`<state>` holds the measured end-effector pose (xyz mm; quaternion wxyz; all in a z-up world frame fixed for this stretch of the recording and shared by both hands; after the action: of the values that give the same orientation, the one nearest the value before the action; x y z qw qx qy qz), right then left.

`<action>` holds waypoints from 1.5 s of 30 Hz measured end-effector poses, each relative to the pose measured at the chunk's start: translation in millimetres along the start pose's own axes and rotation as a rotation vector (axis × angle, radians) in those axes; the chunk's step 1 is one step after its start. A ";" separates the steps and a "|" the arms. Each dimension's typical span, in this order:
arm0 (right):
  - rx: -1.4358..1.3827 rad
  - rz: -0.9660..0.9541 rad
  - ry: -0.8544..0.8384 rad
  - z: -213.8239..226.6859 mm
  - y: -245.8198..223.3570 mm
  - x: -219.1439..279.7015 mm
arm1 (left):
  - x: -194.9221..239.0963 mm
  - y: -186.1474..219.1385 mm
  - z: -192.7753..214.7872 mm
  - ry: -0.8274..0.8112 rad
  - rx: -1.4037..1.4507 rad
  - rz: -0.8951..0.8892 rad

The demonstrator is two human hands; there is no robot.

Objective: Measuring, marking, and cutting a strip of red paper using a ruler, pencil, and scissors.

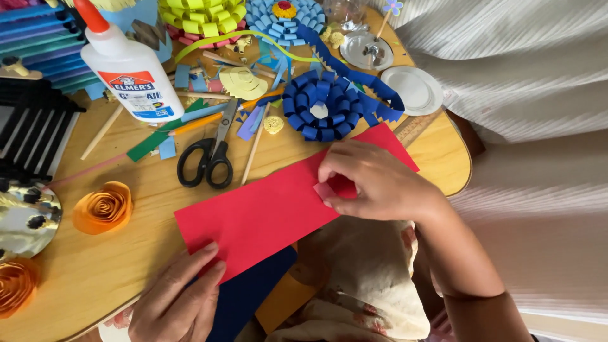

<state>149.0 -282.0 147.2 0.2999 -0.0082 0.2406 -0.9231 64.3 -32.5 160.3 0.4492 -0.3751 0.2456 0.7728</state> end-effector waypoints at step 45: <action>0.768 0.790 0.741 19.7 -90.6 78.8 | -102.7 -27.8 -110.3 -0.397 1.312 0.790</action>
<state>37.7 -270.8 195.1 0.4948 0.5059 -0.0334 -0.7058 160.6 -150.7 175.3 0.3063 0.2262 0.6816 0.6248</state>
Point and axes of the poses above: each hand's wrist, its own x-axis away from the middle knuckle, its own z-axis out of the back of the hand, y = z × x, the point moved 8 cm from there along -x, towards the middle knuckle, and after that the axes turned 2 degrees about -z, right-handed, at the moved point
